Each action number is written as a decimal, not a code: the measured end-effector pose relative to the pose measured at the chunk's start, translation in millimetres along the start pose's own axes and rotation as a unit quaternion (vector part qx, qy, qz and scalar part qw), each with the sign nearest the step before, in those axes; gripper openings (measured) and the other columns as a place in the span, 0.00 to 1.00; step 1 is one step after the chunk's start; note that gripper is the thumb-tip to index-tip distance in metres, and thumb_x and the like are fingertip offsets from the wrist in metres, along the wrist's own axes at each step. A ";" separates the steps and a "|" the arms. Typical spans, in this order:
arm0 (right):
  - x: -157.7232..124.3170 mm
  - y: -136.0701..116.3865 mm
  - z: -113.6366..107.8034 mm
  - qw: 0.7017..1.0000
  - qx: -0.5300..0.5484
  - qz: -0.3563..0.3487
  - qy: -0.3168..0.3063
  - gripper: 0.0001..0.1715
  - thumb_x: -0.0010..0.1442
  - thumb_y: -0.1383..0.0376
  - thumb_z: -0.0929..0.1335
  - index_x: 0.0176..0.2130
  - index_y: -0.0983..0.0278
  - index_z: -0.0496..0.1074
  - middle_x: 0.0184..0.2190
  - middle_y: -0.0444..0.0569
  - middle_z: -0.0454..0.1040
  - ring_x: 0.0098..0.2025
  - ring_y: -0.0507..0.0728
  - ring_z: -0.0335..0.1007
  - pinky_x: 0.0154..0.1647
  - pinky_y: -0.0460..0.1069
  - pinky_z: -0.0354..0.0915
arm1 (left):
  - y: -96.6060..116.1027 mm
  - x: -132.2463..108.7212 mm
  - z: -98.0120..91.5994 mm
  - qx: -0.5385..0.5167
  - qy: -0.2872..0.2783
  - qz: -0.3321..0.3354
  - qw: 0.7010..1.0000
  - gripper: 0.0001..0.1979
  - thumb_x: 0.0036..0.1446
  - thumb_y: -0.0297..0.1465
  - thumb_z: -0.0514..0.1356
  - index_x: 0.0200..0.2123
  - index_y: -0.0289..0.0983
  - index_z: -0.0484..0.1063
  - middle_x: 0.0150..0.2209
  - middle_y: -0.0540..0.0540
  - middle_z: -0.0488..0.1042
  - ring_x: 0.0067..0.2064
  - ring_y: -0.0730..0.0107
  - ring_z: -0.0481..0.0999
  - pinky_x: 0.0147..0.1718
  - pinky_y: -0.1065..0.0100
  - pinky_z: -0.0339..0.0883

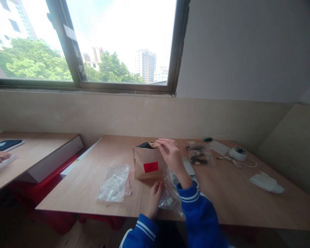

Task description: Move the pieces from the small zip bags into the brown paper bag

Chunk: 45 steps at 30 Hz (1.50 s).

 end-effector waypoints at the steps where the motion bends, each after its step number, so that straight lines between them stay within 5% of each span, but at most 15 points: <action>1: -5.2 -0.4 -4.3 1.000 -0.012 0.003 0.004 0.12 0.63 0.62 0.63 0.44 0.59 0.73 0.46 0.50 0.75 0.51 0.60 0.67 0.56 0.59 0.58 | -0.4 -0.3 0.2 0.000 -0.003 -0.001 1.000 0.23 0.49 0.52 0.57 0.24 0.36 0.68 0.23 0.49 0.68 0.28 0.68 0.67 0.29 0.68 0.61; 5: -49.9 9.9 -42.4 0.995 -0.022 0.073 0.071 0.15 0.65 0.61 0.60 0.45 0.60 0.72 0.47 0.52 0.72 0.53 0.59 0.65 0.57 0.59 0.58 | -3.0 -0.1 0.4 0.002 -0.009 -0.012 1.000 0.22 0.50 0.51 0.57 0.26 0.36 0.69 0.25 0.48 0.68 0.29 0.68 0.67 0.29 0.68 0.60; 9: -125.8 45.3 -73.6 0.971 -0.011 0.212 0.107 0.17 0.62 0.55 0.61 0.41 0.61 0.73 0.43 0.54 0.73 0.48 0.61 0.68 0.52 0.59 0.62 | -1.1 -0.6 -0.2 -0.004 -0.002 -0.014 1.000 0.22 0.49 0.51 0.58 0.26 0.35 0.69 0.25 0.49 0.68 0.29 0.69 0.67 0.30 0.69 0.60; 15: -212.1 90.5 -72.8 0.880 0.078 0.468 0.034 0.35 0.51 0.41 0.65 0.49 0.61 0.69 0.50 0.57 0.72 0.53 0.65 0.68 0.53 0.58 0.64 | 15.6 -9.8 6.3 -0.034 -0.029 0.001 0.999 0.20 0.50 0.49 0.60 0.27 0.35 0.70 0.27 0.50 0.68 0.31 0.71 0.66 0.32 0.71 0.61; 20: -204.6 73.1 -66.7 0.840 0.195 0.501 -0.066 0.41 0.53 0.38 0.61 0.57 0.59 0.63 0.57 0.54 0.67 0.60 0.63 0.61 0.57 0.57 0.60 | 27.5 -26.3 18.9 0.007 -0.011 -0.003 1.000 0.23 0.48 0.51 0.60 0.27 0.35 0.70 0.24 0.52 0.65 0.26 0.75 0.63 0.27 0.73 0.58; 24: -194.4 59.1 -69.8 0.826 0.260 0.493 -0.083 0.43 0.54 0.35 0.58 0.55 0.61 0.66 0.51 0.56 0.73 0.54 0.65 0.68 0.54 0.59 0.62 | 35.2 -40.7 26.0 0.041 0.064 0.035 0.996 0.23 0.51 0.52 0.56 0.27 0.35 0.69 0.25 0.50 0.66 0.28 0.72 0.64 0.29 0.72 0.60; 29: -185.3 50.5 -71.2 0.870 0.232 0.435 -0.021 0.29 0.50 0.43 0.68 0.40 0.64 0.73 0.35 0.54 0.78 0.39 0.63 0.74 0.41 0.54 0.68 | 46.9 -54.6 32.2 0.100 0.058 0.090 0.989 0.19 0.58 0.47 0.53 0.27 0.36 0.67 0.24 0.51 0.65 0.28 0.72 0.64 0.28 0.72 0.59; 33: -184.5 49.9 -67.4 0.869 0.231 0.436 0.046 0.27 0.53 0.45 0.67 0.36 0.66 0.73 0.27 0.52 0.76 0.26 0.59 0.71 0.29 0.52 0.68 | 64.9 -65.3 26.7 0.133 0.044 0.131 0.981 0.18 0.60 0.44 0.51 0.28 0.36 0.68 0.23 0.52 0.64 0.25 0.74 0.62 0.25 0.74 0.57; 36: -182.9 44.6 -60.0 0.861 0.251 0.439 0.055 0.27 0.54 0.45 0.67 0.38 0.65 0.73 0.26 0.51 0.76 0.24 0.57 0.70 0.26 0.50 0.66 | 77.9 -72.2 15.5 0.149 0.058 0.145 0.976 0.17 0.61 0.43 0.51 0.29 0.37 0.68 0.20 0.54 0.60 0.22 0.76 0.60 0.23 0.74 0.55; 40: -178.8 33.0 -43.7 0.879 0.266 0.395 -0.023 0.26 0.58 0.46 0.63 0.40 0.65 0.73 0.26 0.51 0.77 0.23 0.56 0.69 0.27 0.49 0.65 | 87.2 -79.1 -11.0 0.184 0.096 0.139 0.968 0.18 0.60 0.45 0.51 0.29 0.37 0.69 0.18 0.55 0.57 0.21 0.76 0.60 0.22 0.75 0.56; 45: -182.3 66.0 -58.5 0.917 0.158 0.366 0.007 0.26 0.62 0.48 0.58 0.43 0.63 0.71 0.35 0.54 0.78 0.34 0.59 0.73 0.33 0.50 0.67 | 107.6 -86.4 -79.0 0.217 0.253 0.112 0.936 0.21 0.57 0.49 0.50 0.34 0.38 0.70 0.16 0.56 0.56 0.18 0.75 0.59 0.18 0.75 0.55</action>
Point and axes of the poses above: each hand's wrist, its own x-axis towards the middle knuckle, its own z-axis out of the palm, y = z × x, the point moved 5 cm from there along x, towards the middle knuckle
